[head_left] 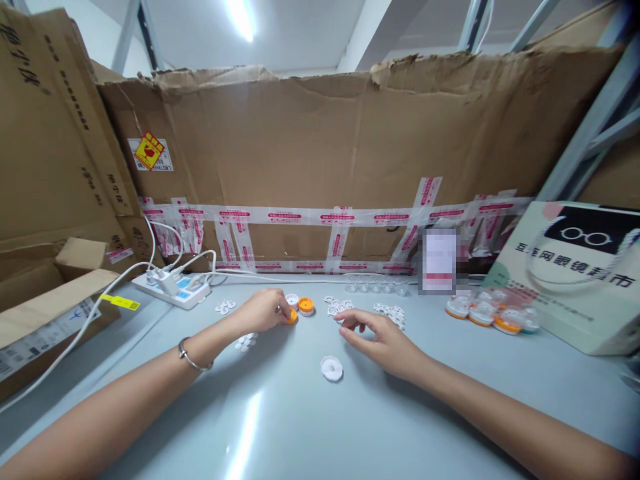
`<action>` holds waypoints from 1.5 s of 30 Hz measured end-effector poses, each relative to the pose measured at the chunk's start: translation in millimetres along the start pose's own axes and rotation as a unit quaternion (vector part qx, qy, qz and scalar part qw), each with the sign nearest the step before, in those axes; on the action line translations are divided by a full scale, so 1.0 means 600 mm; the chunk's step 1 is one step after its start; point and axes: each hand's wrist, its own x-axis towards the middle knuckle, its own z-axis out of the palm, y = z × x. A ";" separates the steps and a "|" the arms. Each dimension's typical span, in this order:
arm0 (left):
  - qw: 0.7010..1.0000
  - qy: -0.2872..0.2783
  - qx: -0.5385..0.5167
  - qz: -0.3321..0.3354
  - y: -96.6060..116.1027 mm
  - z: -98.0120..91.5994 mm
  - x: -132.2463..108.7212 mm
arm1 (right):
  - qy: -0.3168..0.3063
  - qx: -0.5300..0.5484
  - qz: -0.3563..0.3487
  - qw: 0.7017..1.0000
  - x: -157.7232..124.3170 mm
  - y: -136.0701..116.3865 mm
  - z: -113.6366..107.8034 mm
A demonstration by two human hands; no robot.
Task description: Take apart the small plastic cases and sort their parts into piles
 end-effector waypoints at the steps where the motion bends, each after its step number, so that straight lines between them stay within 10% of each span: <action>1: 1.000 0.003 0.003 -0.001 -0.002 0.002 0.001 | 0.000 -0.001 0.000 1.000 0.000 0.000 0.000; 13: 0.999 0.045 0.019 -0.004 0.022 0.001 -0.005 | -0.004 0.006 -0.003 1.000 0.003 0.006 0.005; 21: 0.989 0.049 0.072 0.118 0.036 0.021 -0.014 | -0.004 0.004 -0.007 1.000 0.003 0.004 0.003; 34: 0.994 0.081 0.008 0.077 0.052 0.021 -0.011 | -0.046 0.008 -0.005 0.999 0.005 0.006 0.000; 45: 0.978 -0.036 -0.094 0.181 0.116 0.022 -0.048 | -0.160 -0.039 -0.077 0.983 -0.011 0.000 0.017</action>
